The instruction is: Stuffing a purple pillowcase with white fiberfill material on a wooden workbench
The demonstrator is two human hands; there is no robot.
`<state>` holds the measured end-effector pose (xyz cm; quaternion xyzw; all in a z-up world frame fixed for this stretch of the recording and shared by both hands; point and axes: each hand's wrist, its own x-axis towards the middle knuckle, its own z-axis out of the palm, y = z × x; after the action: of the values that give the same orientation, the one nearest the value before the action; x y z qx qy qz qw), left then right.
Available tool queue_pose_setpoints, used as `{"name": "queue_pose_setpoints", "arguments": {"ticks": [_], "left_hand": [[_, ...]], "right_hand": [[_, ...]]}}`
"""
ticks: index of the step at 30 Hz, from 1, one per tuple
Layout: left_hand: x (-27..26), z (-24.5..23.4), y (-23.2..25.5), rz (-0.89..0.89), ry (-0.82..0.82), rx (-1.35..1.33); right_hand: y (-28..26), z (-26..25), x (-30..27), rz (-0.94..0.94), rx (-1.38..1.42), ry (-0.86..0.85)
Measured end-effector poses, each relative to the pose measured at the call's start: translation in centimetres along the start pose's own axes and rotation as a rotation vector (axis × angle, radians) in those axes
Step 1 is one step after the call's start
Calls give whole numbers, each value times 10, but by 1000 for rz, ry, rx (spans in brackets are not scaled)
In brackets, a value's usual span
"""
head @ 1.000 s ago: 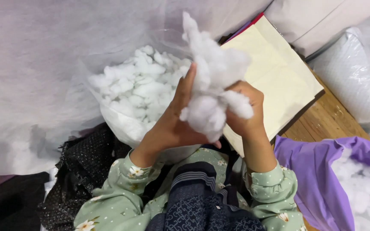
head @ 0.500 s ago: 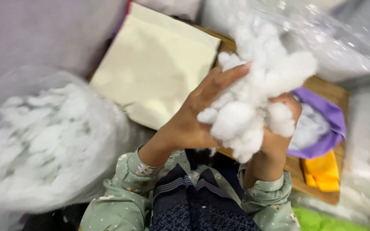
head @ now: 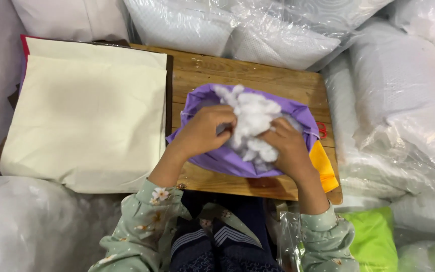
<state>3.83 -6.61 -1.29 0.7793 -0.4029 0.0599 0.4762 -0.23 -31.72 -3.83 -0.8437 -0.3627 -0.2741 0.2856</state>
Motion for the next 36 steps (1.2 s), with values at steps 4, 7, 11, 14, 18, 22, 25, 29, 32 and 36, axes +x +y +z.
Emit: {"name": "queue_pose_setpoints", "arguments": {"ticks": [4,7,11,14,18,22,25,29,32,36], "left_hand": [[-24,-24,32,-213,-215,165],[-26,-36,55,-269,-142,214],[-9,-12,55,-15,-167,279],[4,12,42,-55,-285,246],[4,31,17,-236,-319,319],[-4,45,-12,-235,-325,452],[-12,41,-33,-198,-229,701],[-26,7,-30,-229,-139,797],[-19,-22,12,-242,-205,655],[-11,-14,49,-145,-210,512]], "right_hand": [[-7,-16,-8,71,23,-213],[-14,-25,-7,107,42,-285],[-29,-23,-7,97,-31,-373],[-35,-21,-5,141,-25,-388],[-42,-14,-4,270,153,-313],[-1,22,-23,301,-56,-424],[28,28,-29,180,-215,-323],[54,0,-33,171,-429,-178],[33,-28,-11,231,-326,-131],[-18,-38,12,321,50,-152]]}}
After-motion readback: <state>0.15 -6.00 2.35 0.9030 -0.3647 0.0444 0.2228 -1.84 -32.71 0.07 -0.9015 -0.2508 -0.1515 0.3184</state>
